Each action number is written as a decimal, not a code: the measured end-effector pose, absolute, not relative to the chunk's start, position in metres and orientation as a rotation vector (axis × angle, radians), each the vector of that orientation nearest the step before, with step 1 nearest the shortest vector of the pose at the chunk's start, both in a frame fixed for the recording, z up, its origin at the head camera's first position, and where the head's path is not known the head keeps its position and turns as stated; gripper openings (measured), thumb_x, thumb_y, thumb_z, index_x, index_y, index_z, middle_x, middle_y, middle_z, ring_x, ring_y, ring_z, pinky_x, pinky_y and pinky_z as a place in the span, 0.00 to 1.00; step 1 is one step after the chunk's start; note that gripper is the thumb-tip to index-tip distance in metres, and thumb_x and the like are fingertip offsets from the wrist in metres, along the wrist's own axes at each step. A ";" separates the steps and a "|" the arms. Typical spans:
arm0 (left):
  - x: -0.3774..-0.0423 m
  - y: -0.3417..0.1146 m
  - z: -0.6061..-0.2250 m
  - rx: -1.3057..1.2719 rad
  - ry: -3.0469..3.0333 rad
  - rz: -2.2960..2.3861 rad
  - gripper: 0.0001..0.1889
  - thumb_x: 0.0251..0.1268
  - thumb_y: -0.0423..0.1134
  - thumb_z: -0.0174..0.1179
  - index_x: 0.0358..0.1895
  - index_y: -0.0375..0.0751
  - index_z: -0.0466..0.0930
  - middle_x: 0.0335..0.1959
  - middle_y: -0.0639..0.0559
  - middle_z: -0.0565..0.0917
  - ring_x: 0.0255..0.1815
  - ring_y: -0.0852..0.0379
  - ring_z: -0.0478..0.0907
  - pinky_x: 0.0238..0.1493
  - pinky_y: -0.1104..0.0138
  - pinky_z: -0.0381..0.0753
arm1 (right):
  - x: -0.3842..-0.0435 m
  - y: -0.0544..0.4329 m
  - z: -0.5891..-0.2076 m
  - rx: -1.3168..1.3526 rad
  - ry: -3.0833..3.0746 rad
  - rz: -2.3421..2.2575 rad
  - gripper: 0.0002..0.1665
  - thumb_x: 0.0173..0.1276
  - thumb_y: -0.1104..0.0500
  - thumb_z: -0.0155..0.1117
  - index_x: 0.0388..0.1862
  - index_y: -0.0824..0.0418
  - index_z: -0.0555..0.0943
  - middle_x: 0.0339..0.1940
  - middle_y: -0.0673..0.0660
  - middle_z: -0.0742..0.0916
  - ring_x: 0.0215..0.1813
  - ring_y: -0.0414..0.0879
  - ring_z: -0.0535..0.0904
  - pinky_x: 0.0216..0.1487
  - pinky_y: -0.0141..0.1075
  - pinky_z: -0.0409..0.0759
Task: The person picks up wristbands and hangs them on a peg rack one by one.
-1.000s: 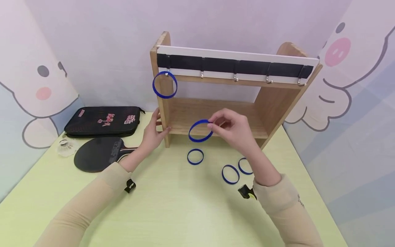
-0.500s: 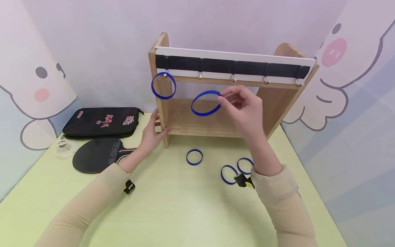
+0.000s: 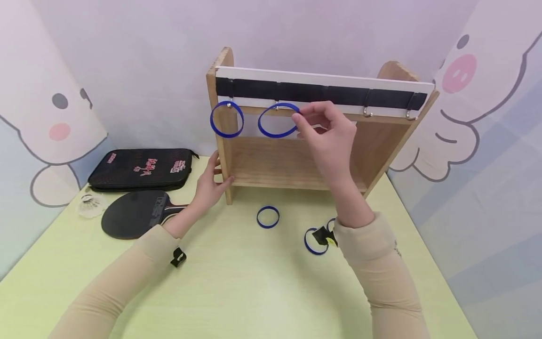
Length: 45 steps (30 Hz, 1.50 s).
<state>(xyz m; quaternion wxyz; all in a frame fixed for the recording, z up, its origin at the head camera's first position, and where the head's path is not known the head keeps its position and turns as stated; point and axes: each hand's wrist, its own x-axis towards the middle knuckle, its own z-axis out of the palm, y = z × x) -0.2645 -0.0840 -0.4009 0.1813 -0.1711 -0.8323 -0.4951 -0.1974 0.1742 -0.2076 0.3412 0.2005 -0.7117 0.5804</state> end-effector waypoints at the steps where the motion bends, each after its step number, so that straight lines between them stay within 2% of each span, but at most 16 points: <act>1: -0.264 -0.084 -0.401 -0.484 -2.354 -1.398 0.43 0.60 0.34 0.63 0.74 0.57 0.48 0.65 0.42 0.69 0.53 0.44 0.77 0.39 0.58 0.86 | -0.197 0.172 -0.209 0.503 -1.863 1.500 0.11 0.59 0.63 0.69 0.39 0.67 0.82 0.32 0.53 0.86 0.30 0.44 0.82 0.34 0.28 0.83; 8: -0.265 -0.084 -0.402 -0.473 -2.365 -1.419 0.43 0.60 0.35 0.63 0.74 0.59 0.48 0.66 0.43 0.68 0.54 0.44 0.76 0.40 0.58 0.86 | -0.197 0.162 -0.214 0.536 -1.856 1.329 0.13 0.60 0.63 0.68 0.38 0.73 0.80 0.33 0.53 0.86 0.30 0.40 0.83 0.35 0.28 0.83; 14: -0.265 -0.084 -0.402 -0.478 -2.357 -1.391 0.43 0.60 0.36 0.63 0.74 0.56 0.48 0.65 0.42 0.69 0.53 0.44 0.77 0.39 0.58 0.86 | -0.205 0.158 -0.219 0.486 -1.894 1.205 0.13 0.58 0.62 0.70 0.37 0.71 0.82 0.35 0.60 0.86 0.32 0.37 0.81 0.35 0.24 0.81; 20: -0.266 -0.084 -0.401 -0.481 -2.352 -1.383 0.43 0.59 0.35 0.63 0.74 0.56 0.48 0.65 0.42 0.69 0.53 0.44 0.77 0.38 0.59 0.86 | -0.208 0.156 -0.221 0.442 -1.946 1.180 0.13 0.59 0.61 0.70 0.37 0.70 0.82 0.35 0.60 0.86 0.33 0.35 0.80 0.34 0.23 0.80; 27: -0.267 -0.085 -0.404 -0.499 -2.344 -1.375 0.43 0.60 0.35 0.63 0.74 0.56 0.48 0.65 0.41 0.69 0.53 0.44 0.77 0.38 0.59 0.86 | -0.218 0.168 -0.231 0.440 -1.978 1.107 0.14 0.58 0.57 0.71 0.38 0.65 0.83 0.36 0.55 0.87 0.34 0.34 0.80 0.33 0.21 0.79; 32: -0.267 -0.085 -0.405 -0.492 -2.343 -1.382 0.43 0.59 0.35 0.63 0.74 0.56 0.48 0.65 0.42 0.69 0.52 0.44 0.77 0.38 0.59 0.86 | -0.213 0.175 -0.234 0.434 -2.006 1.039 0.15 0.58 0.54 0.71 0.40 0.63 0.84 0.37 0.52 0.88 0.36 0.34 0.79 0.33 0.20 0.78; 38: -0.266 -0.084 -0.403 -0.482 -2.357 -1.400 0.43 0.60 0.35 0.63 0.74 0.58 0.47 0.65 0.42 0.68 0.53 0.44 0.77 0.39 0.59 0.86 | -0.203 0.187 -0.240 0.470 -2.037 0.998 0.13 0.57 0.57 0.72 0.39 0.63 0.84 0.37 0.52 0.88 0.36 0.34 0.80 0.34 0.19 0.78; 45: -0.266 -0.084 -0.403 -0.479 -2.356 -1.396 0.43 0.60 0.35 0.63 0.74 0.58 0.47 0.65 0.42 0.68 0.54 0.44 0.77 0.39 0.59 0.86 | -0.193 0.201 -0.256 0.647 -2.116 0.904 0.10 0.55 0.64 0.72 0.37 0.63 0.84 0.35 0.55 0.86 0.35 0.41 0.81 0.33 0.18 0.76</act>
